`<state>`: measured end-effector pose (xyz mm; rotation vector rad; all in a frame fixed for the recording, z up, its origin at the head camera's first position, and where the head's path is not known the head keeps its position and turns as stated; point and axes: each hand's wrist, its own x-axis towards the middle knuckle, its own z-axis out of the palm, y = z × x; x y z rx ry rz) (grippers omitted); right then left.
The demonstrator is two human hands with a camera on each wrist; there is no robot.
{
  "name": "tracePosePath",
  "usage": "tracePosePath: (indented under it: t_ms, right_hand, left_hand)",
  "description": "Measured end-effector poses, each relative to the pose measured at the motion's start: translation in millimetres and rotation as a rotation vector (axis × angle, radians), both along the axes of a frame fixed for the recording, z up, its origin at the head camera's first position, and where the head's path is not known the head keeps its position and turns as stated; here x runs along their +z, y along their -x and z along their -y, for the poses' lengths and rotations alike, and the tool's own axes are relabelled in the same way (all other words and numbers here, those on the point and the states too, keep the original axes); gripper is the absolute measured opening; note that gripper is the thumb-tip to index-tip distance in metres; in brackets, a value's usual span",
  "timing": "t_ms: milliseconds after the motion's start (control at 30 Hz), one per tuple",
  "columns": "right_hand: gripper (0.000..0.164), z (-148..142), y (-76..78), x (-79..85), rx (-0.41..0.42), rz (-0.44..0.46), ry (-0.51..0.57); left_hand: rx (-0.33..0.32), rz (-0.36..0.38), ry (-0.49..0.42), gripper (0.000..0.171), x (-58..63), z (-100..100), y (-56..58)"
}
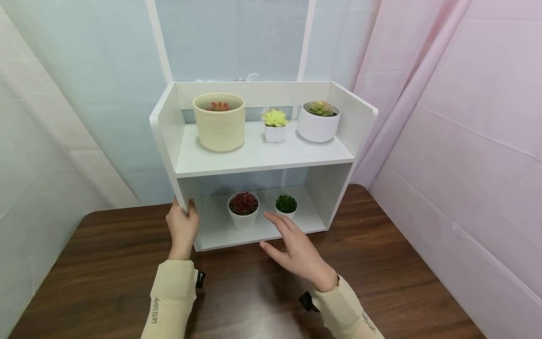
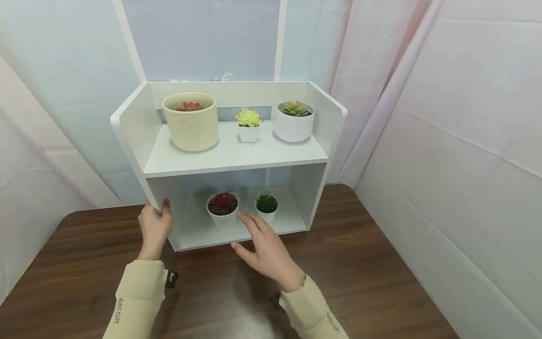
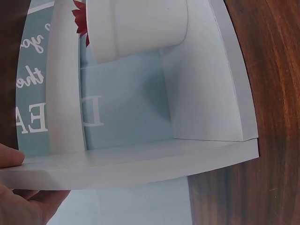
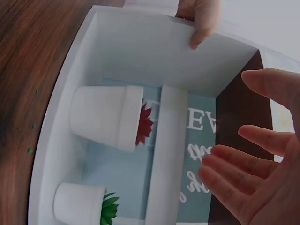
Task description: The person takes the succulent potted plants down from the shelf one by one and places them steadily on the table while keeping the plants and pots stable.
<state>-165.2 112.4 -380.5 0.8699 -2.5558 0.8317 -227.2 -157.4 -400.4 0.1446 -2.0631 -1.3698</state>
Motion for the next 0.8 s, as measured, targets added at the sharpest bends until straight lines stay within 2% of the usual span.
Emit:
tracePosePath:
  t_ms: [467, 800]
  right_hand:
    - [0.061, 4.0, -1.6, 25.4, 0.017, -0.056, 0.038]
    - [0.059, 5.7, 0.5, 34.8, 0.024, -0.076, 0.072]
  left_hand:
    - [0.011, 0.02, 0.0, 0.035, 0.8, -0.9, -1.3]
    - [0.022, 0.015, 0.015, 0.034, -1.3, -1.9, -3.7]
